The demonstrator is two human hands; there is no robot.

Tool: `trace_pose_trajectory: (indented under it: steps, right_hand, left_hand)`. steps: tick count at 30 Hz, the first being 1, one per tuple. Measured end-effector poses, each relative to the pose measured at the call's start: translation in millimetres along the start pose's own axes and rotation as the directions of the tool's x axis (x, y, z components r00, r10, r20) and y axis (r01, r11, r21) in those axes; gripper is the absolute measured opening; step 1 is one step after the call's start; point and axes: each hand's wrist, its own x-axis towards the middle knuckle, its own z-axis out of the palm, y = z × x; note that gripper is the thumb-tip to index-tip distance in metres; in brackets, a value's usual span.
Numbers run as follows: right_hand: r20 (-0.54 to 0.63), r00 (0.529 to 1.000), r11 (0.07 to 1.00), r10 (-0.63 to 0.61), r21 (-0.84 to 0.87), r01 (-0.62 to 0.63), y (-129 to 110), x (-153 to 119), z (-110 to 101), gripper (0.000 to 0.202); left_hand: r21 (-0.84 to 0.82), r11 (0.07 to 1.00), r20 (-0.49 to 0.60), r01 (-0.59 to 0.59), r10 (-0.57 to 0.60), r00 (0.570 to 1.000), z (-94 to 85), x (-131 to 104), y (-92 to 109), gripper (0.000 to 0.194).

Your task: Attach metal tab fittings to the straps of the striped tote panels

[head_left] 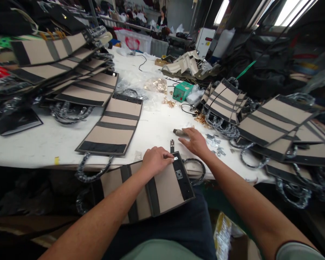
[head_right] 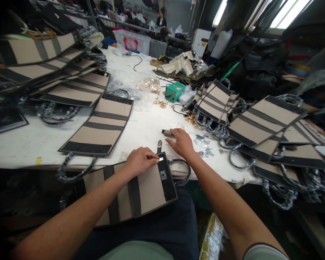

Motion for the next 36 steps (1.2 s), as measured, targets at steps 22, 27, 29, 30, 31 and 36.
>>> trace_pose_trajectory:
  steps: [22, 27, 29, 30, 31, 36]
  right_hand:
    - [0.132, 0.758, -0.257, 0.639, 0.965, 0.049, -68, -21, -14, 0.04]
    - [0.067, 0.765, -0.163, 0.641, 0.985, 0.05, -70, -15, -14, 0.049]
    - [0.061, 0.774, -0.152, 0.63, 0.987, 0.046, -70, -13, -12, 0.05]
    - [0.067, 0.779, -0.153, 0.623, 0.988, 0.037, -70, -11, -11, 0.05]
    - [0.086, 0.787, -0.161, 0.611, 0.987, 0.018, -69, -9, -10, 0.049]
    - [0.173, 0.814, -0.185, 0.554, 0.979, -0.082, -67, -2, -4, 0.046]
  left_hand:
    - [-0.017, 0.998, 0.039, 0.058, -0.058, 0.998, -2.0, 5, 2, 0.015]
    - [-0.027, 0.999, 0.004, 0.046, -0.046, 0.999, 0.8, 5, 0, 0.012]
    - [-0.027, 0.999, 0.003, 0.043, -0.043, 0.999, 0.6, 4, 0, 0.011]
    - [-0.027, 0.999, 0.002, 0.041, -0.041, 0.999, 0.3, 4, 1, 0.011]
    - [-0.027, 0.999, 0.002, 0.037, -0.037, 0.999, 0.0, 4, 1, 0.01]
    - [-0.04, 0.999, -0.001, 0.015, -0.015, 1.0, -0.7, 3, 2, 0.009]
